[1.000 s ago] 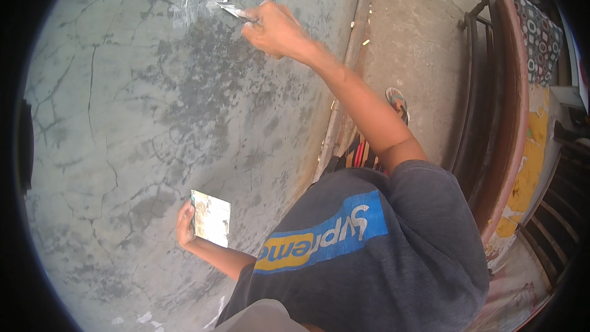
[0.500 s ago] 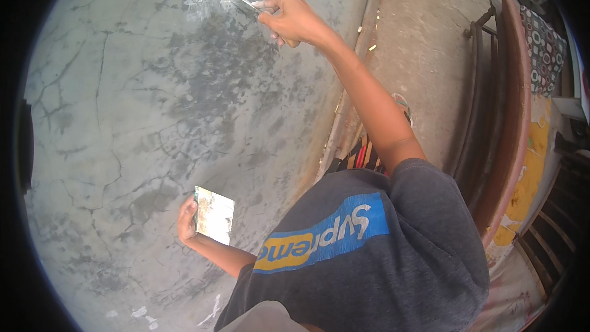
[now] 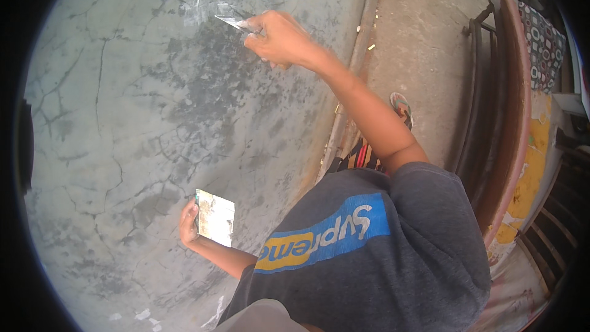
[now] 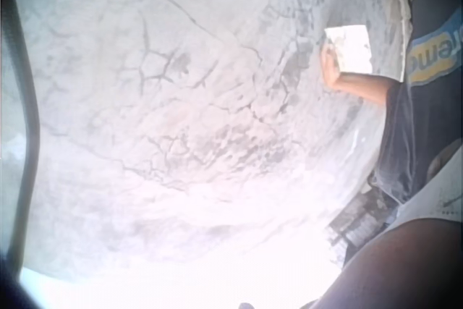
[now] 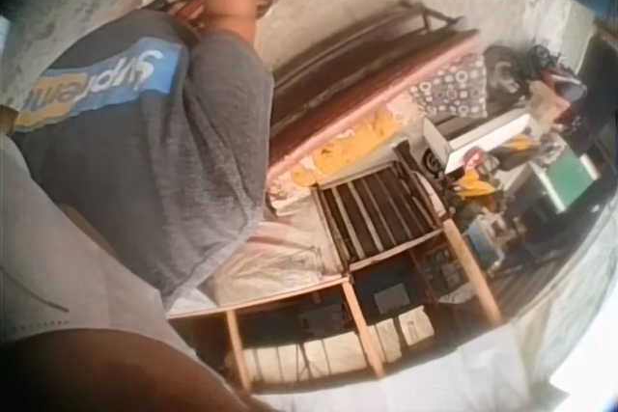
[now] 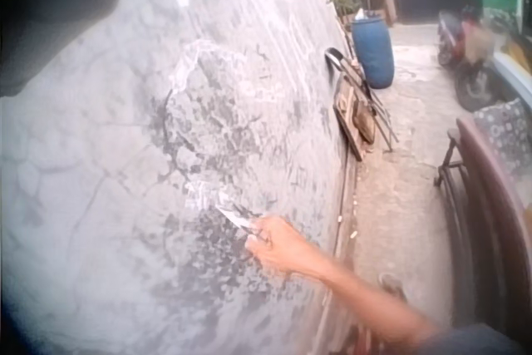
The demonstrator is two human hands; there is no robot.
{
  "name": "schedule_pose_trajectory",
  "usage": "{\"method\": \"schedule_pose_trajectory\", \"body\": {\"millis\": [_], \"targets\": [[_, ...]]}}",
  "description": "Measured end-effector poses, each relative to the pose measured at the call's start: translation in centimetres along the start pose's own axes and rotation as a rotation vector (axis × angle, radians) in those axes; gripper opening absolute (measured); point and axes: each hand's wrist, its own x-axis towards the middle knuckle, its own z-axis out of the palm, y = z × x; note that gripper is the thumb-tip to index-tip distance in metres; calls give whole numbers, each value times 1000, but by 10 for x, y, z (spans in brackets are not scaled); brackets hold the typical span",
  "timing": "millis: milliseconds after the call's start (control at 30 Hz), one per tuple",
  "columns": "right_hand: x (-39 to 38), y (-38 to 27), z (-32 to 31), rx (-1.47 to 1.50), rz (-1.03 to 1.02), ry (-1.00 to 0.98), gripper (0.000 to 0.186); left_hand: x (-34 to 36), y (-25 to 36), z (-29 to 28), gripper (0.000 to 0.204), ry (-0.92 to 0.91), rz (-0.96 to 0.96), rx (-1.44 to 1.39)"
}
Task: The person applies white wall compound to a cracked concrete wall using a putty knife and a small container. They repeatedly scoop compound and spread it over cracks and patches across the wall surface.
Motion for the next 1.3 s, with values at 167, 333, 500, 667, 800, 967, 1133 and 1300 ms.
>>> {"method": "schedule_pose_trajectory", "body": {"millis": [167, 333, 500, 667, 800, 967, 1133, 1300], "targets": [[12, 7, 7, 47, -9, 181, 40, 3, 2, 2, 44, -15, -12, -17], [28, 44, 31, -141, -340, 374, 37, -1, -14, -4, 43, 132, -36, -39], [47, 97, 1, -372, -667, 411, 55, -1, -2, 6, 41, 118, -69, -48], [93, 109, -55, -850, -1055, 336, 69, -10, -10, 3, 35, 163, 27, 67], [121, 66, -90, -1163, -1272, 211, 76, -7, 0, 8, 38, 65, -62, -12], [138, 46, -99, -1253, -1371, 83, 75, -11, -4, 6, 36, 206, -72, 19], [145, 45, -93, -1287, -1382, 96, 74, -10, -11, 0, 35, 152, -76, -82], [153, 63, -107, -1282, -1330, 171, 76, -10, 0, 8, 36, 156, -80, -134]]}}
